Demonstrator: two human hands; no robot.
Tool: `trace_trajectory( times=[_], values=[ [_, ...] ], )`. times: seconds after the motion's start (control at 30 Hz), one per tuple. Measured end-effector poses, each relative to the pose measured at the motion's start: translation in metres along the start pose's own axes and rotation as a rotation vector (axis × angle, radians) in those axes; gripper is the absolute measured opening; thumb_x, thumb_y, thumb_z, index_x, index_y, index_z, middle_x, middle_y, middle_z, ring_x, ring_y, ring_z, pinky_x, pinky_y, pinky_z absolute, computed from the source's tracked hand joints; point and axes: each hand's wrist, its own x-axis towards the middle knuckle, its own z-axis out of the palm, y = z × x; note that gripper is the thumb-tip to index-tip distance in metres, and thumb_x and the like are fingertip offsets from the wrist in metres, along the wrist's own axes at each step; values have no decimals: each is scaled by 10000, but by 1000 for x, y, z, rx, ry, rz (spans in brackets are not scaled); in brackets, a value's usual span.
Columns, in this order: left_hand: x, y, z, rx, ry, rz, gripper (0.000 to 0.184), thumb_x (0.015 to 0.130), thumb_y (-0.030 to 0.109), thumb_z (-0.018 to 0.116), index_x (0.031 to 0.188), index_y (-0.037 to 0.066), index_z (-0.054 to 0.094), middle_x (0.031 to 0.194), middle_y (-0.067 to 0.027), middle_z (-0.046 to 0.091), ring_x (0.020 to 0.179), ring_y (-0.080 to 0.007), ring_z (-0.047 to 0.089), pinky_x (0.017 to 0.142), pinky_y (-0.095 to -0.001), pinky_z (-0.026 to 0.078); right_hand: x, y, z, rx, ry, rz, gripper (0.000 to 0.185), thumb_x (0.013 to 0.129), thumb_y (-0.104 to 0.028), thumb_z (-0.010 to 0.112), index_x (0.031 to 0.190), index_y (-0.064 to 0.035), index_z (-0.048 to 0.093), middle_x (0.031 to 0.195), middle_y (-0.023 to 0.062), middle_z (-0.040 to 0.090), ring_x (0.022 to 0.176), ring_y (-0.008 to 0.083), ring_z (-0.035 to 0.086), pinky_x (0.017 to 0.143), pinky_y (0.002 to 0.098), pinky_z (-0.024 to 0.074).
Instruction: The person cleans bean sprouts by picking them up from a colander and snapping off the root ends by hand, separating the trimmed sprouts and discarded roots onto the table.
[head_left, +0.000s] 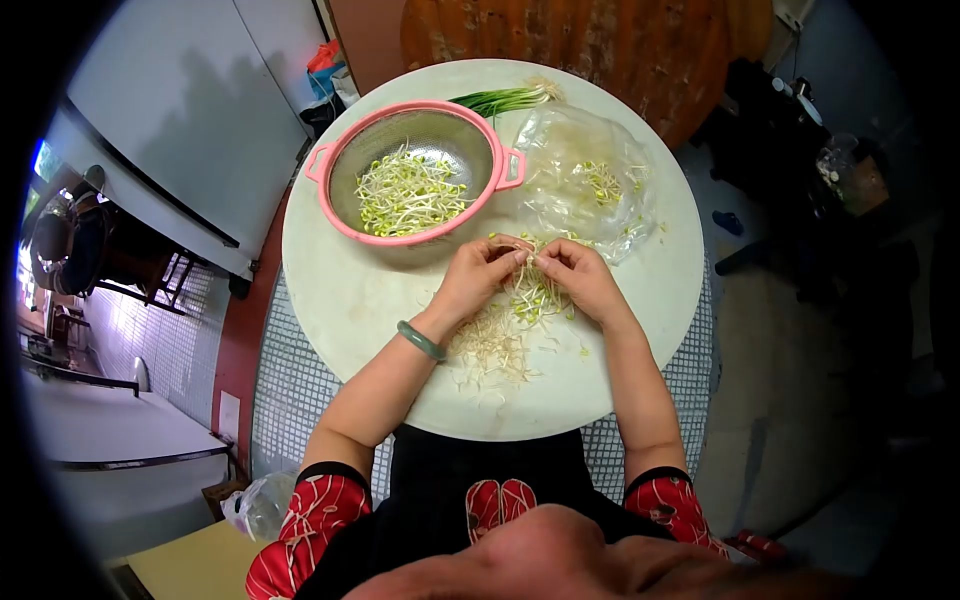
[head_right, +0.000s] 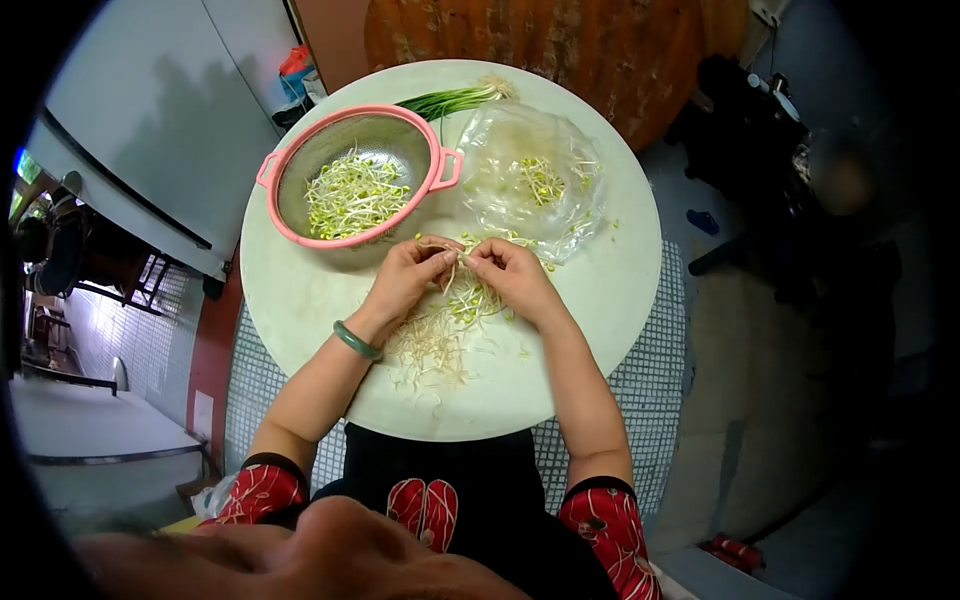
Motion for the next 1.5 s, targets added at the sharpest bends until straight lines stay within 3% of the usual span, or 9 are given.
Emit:
trace_trajectory(
  times=[0.33, 0.83, 1.07, 1.17, 1.3, 1.33, 1.43, 1.47, 1.5],
  values=[
    [1, 6, -1, -61, 114, 27, 131, 923, 117, 608, 984, 8, 646, 783, 10, 579, 659, -56, 499, 605, -202, 419, -3, -5, -5, 29, -12, 11, 176, 899, -118, 616, 1015, 15, 621, 887, 14, 630, 834, 71, 574, 769, 215, 463],
    [0, 4, 0, -8, 130, 83, 132, 915, 116, 619, 991, 11, 648, 807, 15, 587, 670, -57, 500, 611, -199, 425, 1, 6, -9, -96, 85, -17, 146, 905, -99, 572, 965, 20, 632, 850, 9, 628, 783, 63, 551, 730, 209, 449],
    [-1, 17, -11, -85, 102, 57, 137, 919, 124, 618, 992, 12, 649, 785, 28, 567, 647, -46, 467, 578, -192, 401, 4, -4, -15, 357, 203, -15, 124, 937, -144, 587, 996, -35, 598, 846, 3, 605, 767, 88, 561, 726, 219, 466],
    [-13, 34, -17, 53, -33, -52, 142, 914, 119, 624, 998, 10, 657, 769, 37, 555, 638, -42, 444, 570, -196, 383, 4, -2, -20, 470, 152, -37, 150, 942, -155, 588, 1032, -35, 580, 860, 15, 610, 775, 95, 570, 735, 232, 478],
    [-38, 50, -22, 380, -160, -45, 151, 912, 105, 616, 1008, -4, 657, 787, 43, 562, 682, -36, 464, 608, -209, 411, 5, -1, -19, 582, 64, -24, 136, 955, -165, 570, 1036, -56, 577, 886, 14, 613, 770, 104, 577, 740, 244, 487],
    [-45, 49, -26, 454, -197, -28, 171, 902, 112, 602, 1016, -9, 643, 807, -15, 605, 698, -113, 541, 654, -269, 455, 5, 0, -19, 607, 36, -18, 132, 957, -164, 565, 1036, -59, 573, 888, 15, 613, 769, 107, 582, 734, 248, 492],
    [-67, 66, -28, 1050, -354, 94, 207, 871, 60, 600, 1069, 11, 637, 837, -61, 610, 745, -145, 575, 689, -280, 463, 4, -1, -16, 600, -24, -6, 126, 964, -165, 551, 1038, -64, 561, 901, 19, 616, 790, 112, 604, 721, 253, 503],
    [-71, 61, -31, 1116, -361, 115, 388, 832, 12, 548, 1213, 55, 607, 802, -91, 573, 730, -184, 570, 687, -295, 461, 3, -1, -15, 583, -39, -6, 124, 966, -167, 546, 1039, -66, 558, 907, 20, 618, 801, 113, 612, 718, 254, 507],
    [-74, 62, -31, 1080, -328, 106, 428, 825, 7, 533, 1247, 57, 587, 800, -86, 567, 725, -176, 562, 688, -292, 460, 2, -2, -13, 569, -47, 1, 125, 970, -170, 539, 1039, -67, 556, 917, 21, 620, 817, 115, 620, 719, 253, 508]
  ],
)
